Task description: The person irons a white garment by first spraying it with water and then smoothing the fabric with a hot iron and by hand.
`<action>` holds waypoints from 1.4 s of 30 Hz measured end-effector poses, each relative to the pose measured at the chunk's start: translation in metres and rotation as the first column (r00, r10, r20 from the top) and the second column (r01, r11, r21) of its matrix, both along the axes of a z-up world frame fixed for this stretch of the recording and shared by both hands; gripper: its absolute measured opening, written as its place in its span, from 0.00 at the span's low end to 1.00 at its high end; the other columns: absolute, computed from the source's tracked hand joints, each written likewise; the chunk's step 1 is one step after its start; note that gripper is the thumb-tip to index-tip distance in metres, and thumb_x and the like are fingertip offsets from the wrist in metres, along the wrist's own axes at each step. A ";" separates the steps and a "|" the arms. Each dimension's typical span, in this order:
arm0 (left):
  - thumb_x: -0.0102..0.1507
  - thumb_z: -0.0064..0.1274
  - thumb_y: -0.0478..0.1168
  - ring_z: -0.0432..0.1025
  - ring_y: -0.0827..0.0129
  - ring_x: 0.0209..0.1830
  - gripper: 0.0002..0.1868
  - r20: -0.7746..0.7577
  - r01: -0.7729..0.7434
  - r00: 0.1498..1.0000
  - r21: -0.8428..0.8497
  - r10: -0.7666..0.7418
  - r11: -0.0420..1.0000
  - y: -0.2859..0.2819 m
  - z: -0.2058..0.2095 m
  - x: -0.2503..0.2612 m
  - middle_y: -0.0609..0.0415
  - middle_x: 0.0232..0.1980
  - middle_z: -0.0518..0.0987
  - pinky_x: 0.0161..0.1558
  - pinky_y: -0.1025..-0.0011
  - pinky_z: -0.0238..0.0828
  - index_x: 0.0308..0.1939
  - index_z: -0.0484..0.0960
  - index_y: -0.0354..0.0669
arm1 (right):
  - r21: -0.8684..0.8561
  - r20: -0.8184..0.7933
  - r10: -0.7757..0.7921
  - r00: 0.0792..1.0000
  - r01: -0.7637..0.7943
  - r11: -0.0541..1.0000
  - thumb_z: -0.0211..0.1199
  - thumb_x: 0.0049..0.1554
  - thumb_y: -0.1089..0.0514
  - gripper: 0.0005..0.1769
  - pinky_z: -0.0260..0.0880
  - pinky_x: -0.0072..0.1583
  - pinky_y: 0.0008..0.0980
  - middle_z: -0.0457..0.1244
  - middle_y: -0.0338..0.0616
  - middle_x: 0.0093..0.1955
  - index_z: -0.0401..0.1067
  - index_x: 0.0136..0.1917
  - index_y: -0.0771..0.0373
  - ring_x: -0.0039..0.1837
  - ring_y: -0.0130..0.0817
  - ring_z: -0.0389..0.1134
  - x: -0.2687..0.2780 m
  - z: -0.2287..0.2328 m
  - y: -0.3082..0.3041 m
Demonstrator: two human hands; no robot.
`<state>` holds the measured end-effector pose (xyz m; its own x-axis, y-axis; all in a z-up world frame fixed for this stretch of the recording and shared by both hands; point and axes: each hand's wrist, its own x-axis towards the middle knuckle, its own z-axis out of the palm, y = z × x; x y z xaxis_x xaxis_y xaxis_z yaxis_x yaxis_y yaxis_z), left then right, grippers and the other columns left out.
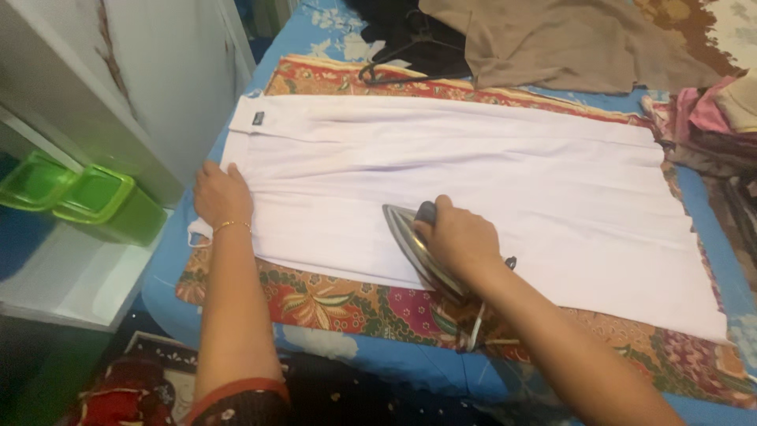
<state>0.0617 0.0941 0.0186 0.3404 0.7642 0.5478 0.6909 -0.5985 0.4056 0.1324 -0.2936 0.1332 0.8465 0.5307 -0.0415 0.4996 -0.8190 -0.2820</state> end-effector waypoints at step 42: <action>0.71 0.45 0.42 0.60 0.52 0.77 0.18 0.041 0.616 0.779 0.139 -0.626 0.775 -0.148 0.005 -0.036 0.46 0.69 0.73 0.74 0.52 0.47 0.62 0.77 0.41 | 0.122 0.076 -0.027 0.997 0.018 0.992 0.61 0.60 0.39 0.25 0.71 0.51 0.52 0.70 0.56 0.43 0.68 0.52 0.64 0.48 0.56 0.73 0.030 -0.017 -0.004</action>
<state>0.0253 -0.0543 0.0231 0.6712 0.3341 0.6618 0.1213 -0.9302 0.3465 0.1628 -0.2972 0.1158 0.8566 0.5085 0.0879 0.5055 -0.7926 -0.3411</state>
